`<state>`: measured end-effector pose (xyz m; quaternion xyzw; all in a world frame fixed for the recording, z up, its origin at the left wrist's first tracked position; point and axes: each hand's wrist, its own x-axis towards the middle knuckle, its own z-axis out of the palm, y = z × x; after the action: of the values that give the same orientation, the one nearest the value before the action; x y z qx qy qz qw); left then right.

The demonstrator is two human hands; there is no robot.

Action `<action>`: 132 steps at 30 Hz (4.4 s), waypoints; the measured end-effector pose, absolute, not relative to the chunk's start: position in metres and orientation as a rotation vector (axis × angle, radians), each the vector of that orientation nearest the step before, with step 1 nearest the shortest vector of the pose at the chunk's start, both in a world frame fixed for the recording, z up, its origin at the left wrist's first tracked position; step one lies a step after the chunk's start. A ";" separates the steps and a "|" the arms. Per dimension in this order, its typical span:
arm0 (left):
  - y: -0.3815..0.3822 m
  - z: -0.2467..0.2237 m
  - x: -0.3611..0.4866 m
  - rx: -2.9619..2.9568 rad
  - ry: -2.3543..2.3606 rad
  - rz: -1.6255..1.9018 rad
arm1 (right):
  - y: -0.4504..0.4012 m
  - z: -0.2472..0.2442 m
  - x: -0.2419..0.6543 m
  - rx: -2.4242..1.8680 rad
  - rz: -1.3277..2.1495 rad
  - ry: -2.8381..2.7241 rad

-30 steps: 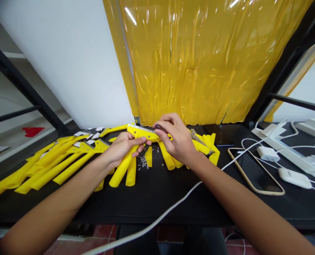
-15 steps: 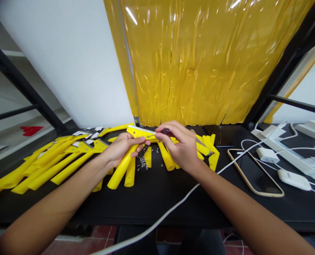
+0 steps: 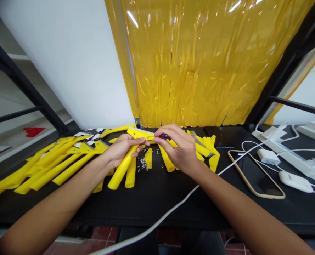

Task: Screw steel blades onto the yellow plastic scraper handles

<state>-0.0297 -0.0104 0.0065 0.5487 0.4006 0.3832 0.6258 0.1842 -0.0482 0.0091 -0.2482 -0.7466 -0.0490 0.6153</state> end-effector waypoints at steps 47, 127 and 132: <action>-0.030 0.010 -0.022 2.193 1.458 1.442 | -0.035 -0.009 0.198 -1.297 0.083 -2.021; -0.024 0.001 -0.028 2.549 0.939 1.912 | -0.064 0.004 0.179 -0.760 1.490 -1.505; -0.025 0.007 -0.034 2.640 0.833 1.961 | -0.061 0.009 0.194 -0.581 1.968 -1.392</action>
<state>-0.0340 -0.0252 0.0067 0.7721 0.2436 0.5735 -0.1250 0.1941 -0.0608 0.0087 -0.2216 -0.5310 0.7506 0.3248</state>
